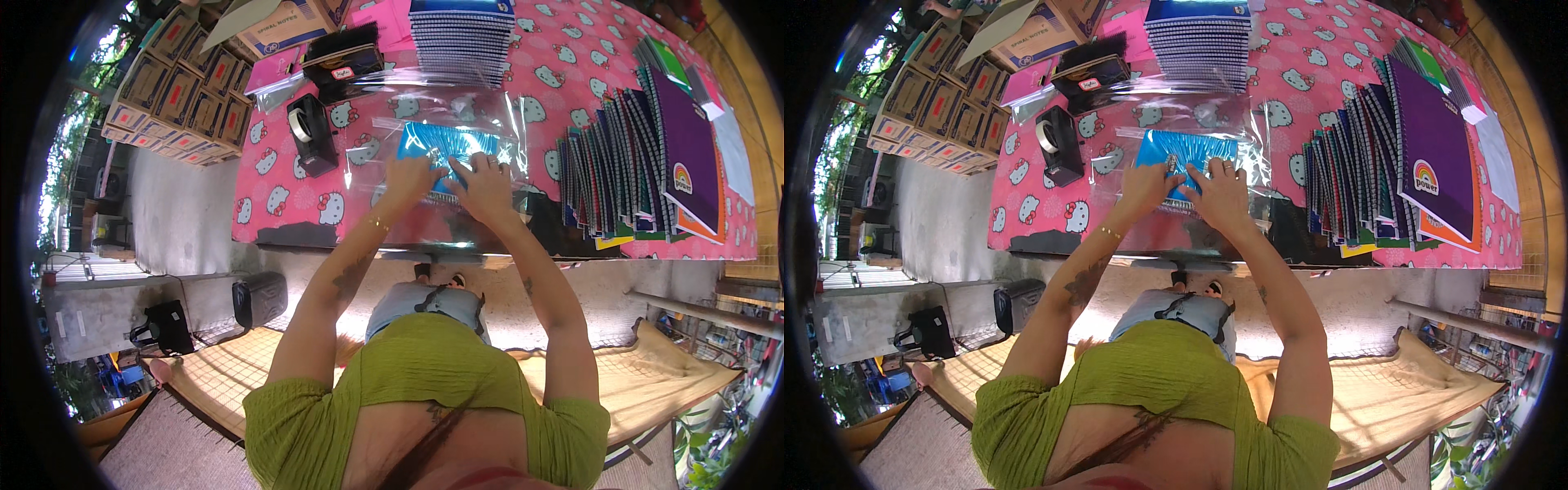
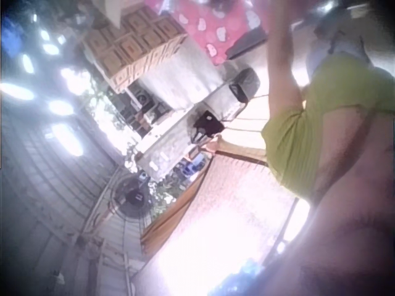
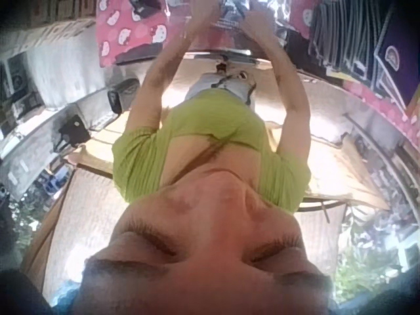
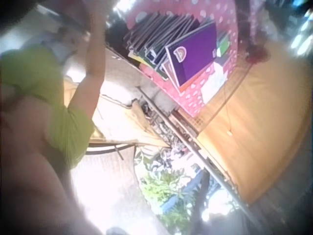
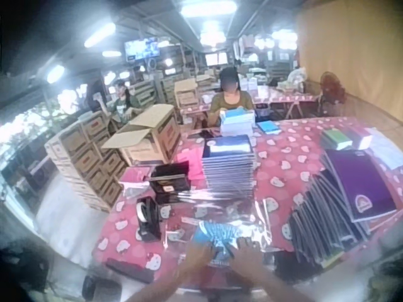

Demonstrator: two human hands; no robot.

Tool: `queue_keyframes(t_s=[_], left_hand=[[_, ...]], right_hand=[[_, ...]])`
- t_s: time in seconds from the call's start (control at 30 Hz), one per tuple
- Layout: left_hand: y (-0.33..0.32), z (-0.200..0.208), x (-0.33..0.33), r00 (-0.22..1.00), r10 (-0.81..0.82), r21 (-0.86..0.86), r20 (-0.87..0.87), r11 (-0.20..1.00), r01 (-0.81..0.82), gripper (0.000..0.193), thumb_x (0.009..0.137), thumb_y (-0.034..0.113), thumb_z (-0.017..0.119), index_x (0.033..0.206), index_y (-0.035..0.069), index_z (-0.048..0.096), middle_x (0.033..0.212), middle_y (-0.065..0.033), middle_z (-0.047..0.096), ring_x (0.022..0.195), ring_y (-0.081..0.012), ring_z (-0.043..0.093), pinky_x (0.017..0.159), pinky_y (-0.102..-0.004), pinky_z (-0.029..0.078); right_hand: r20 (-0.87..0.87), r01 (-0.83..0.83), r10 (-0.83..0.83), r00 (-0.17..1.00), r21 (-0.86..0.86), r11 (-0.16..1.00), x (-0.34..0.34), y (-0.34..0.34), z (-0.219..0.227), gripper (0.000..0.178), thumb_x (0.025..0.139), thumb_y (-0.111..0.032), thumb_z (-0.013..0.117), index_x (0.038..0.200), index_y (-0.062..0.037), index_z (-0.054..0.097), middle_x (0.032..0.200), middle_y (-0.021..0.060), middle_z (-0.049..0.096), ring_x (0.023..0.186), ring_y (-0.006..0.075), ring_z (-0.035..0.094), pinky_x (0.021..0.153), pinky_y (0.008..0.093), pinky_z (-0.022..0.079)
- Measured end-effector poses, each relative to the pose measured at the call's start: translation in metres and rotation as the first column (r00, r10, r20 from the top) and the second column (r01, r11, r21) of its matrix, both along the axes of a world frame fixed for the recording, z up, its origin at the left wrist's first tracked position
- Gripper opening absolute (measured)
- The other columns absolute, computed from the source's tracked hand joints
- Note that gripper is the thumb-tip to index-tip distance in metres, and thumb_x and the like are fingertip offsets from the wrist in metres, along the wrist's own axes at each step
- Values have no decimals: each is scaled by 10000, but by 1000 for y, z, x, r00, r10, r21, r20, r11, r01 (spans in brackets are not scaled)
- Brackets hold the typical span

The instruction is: The person organizes stacks of notebooks by color on a table and then places stacks into clear plastic bags, sealing them with tape.

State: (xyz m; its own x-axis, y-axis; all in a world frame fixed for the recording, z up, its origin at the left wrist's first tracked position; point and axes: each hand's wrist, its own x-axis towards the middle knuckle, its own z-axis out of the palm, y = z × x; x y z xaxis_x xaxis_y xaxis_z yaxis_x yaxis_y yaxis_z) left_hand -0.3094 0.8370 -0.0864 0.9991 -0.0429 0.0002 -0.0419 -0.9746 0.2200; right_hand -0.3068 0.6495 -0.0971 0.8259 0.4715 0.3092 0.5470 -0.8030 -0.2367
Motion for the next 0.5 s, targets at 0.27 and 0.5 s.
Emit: queue_keyframes(t_s=[0.27, 0.5], left_hand=[[-22, -10, -42, 748, -404, 26, 526, 887, 461, 297, 845, 275, 700, 1077, 96, 650, 1074, -112, 637, 1036, -288, 585, 880, -435, 453], [69, 26, -28, 984, 153, -890, 96, 456, 16, 366, 930, 87, 587, 1293, 45, 586, 1173, -130, 639, 1076, -210, 599, 914, -328, 468]], right_hand=[[-400, -52, 95, 912, 116, 992, 153, -7, -17, 585, 939, -595, 480, 1079, -87, 734, 1090, 160, 683, 1057, 331, 637, 922, 501, 458], [-852, 218, 363, 376, 462, 860, 157, -45, 73, 788, 923, -706, 414, 1322, -46, 575, 1051, 125, 690, 987, 230, 670, 800, 383, 534]])
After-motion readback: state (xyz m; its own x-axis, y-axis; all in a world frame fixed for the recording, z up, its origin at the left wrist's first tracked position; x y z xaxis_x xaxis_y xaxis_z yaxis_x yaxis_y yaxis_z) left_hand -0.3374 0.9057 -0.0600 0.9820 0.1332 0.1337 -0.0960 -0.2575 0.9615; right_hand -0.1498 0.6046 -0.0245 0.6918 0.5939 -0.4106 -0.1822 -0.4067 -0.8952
